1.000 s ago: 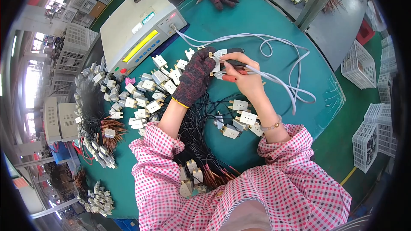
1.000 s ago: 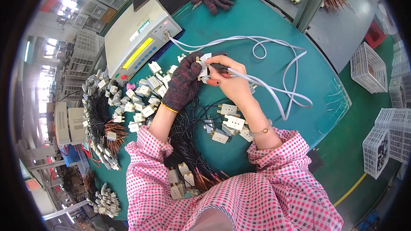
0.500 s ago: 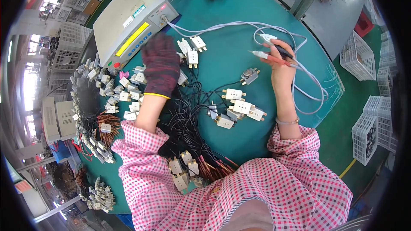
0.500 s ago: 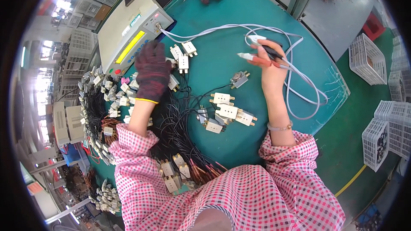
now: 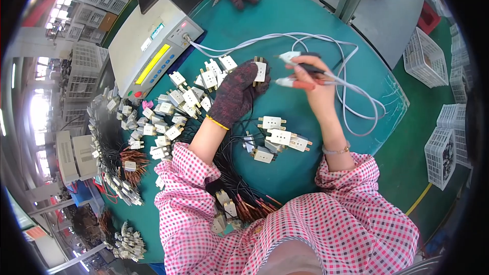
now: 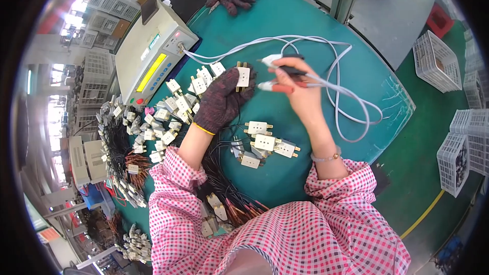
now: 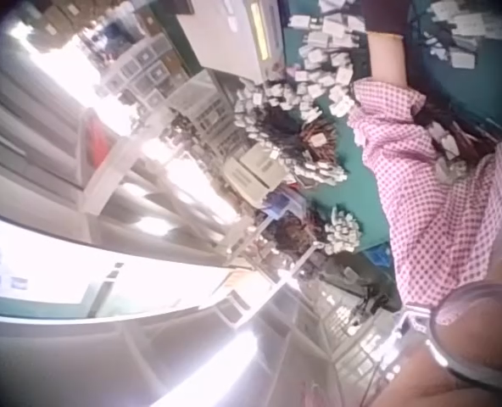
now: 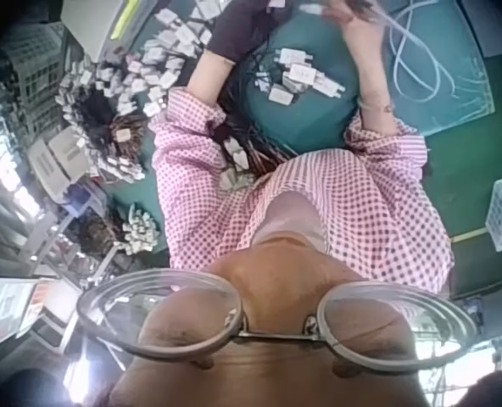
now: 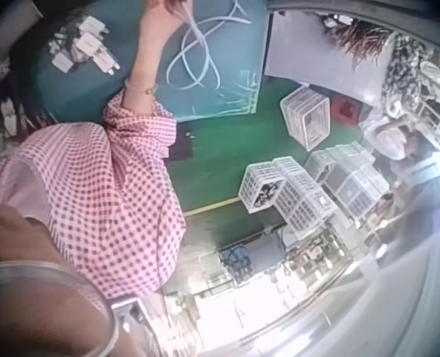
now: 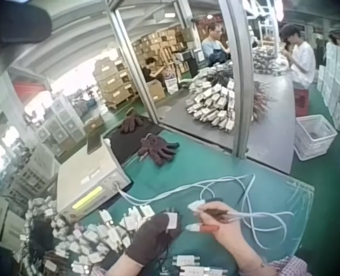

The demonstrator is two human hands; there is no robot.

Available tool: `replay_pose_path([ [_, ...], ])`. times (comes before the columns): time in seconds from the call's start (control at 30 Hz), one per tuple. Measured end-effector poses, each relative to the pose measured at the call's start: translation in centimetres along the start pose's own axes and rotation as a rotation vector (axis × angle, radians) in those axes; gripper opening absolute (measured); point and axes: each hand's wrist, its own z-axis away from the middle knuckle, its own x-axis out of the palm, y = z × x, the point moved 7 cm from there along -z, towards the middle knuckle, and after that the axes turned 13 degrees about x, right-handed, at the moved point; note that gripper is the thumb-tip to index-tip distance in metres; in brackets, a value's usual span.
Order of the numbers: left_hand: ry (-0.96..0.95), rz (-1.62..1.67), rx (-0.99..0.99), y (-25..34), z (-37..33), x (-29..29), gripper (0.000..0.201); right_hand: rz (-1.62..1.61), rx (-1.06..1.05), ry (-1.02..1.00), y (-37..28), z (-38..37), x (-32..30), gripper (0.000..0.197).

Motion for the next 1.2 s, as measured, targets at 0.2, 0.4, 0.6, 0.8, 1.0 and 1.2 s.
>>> replay_pose_path([
  [0.2, 0.051, 0.089, 0.069, 1.3, 1.1, -0.2, 0.035, -0.085, 0.107, -0.107, 1.0, 0.9, 3.5, 0.015],
  [0.4, 0.069, 0.099, 0.065, 1.2, 1.1, -0.4, 0.036, 0.078, -0.069, -0.021, 0.0, 1.3, 3.1, 0.014],
  [0.6, 0.09, 0.111, 0.058, 1.0, 1.0, -0.4, 0.035, 0.064, 0.026, -0.102, 0.7, 0.6, 3.3, 0.015],
  [0.8, 0.12, 0.088, 0.065, 0.8, 0.9, -0.9, 0.033, 0.1, 0.018, -0.113, 0.9, 0.3, 3.1, 0.015],
  [1.0, 0.106, 0.082, 0.066, 0.9, 1.0, -0.6, 0.036, 0.054, 0.06, -0.141, 0.9, 0.3, 3.3, 0.016],
  [1.2, 0.069, 0.086, 0.113, 1.0, 1.4, -0.9, 0.033, -0.064, 0.09, -0.164, 0.8, 0.3, 4.4, 0.015],
])
